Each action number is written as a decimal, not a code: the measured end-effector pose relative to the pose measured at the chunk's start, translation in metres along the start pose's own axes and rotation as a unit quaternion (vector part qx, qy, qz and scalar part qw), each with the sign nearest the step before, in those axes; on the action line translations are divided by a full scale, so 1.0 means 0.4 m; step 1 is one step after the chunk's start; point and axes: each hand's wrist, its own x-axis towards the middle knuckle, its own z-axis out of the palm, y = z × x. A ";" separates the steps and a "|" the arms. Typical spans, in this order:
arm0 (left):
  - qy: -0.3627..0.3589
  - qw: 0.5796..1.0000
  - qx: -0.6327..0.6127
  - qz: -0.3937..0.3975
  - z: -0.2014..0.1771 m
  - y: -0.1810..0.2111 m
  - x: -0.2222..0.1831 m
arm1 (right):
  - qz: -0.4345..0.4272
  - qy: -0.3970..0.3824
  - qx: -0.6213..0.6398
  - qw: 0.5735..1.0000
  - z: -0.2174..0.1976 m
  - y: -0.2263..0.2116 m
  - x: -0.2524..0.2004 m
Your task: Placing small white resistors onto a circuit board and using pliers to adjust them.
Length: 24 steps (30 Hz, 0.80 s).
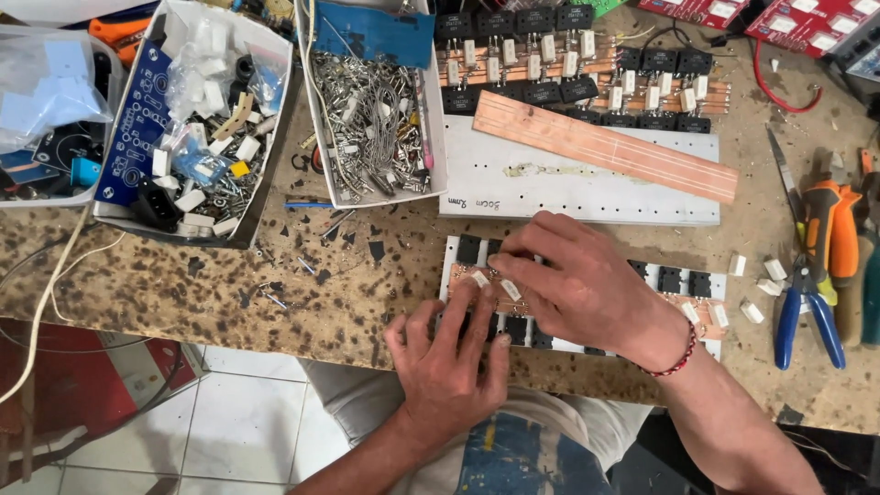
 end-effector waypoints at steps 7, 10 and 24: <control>0.002 0.999 -0.039 -0.002 0.008 -0.011 -0.014 | 0.024 -0.015 -0.047 0.999 0.033 0.005 -0.052; 0.023 0.993 -0.115 -0.010 0.017 -0.038 -0.023 | 0.037 0.001 -0.059 0.998 0.009 0.012 -0.090; -0.170 0.929 -0.235 0.229 0.015 -0.201 0.154 | 0.201 0.153 -0.043 0.967 -0.132 -0.079 -0.471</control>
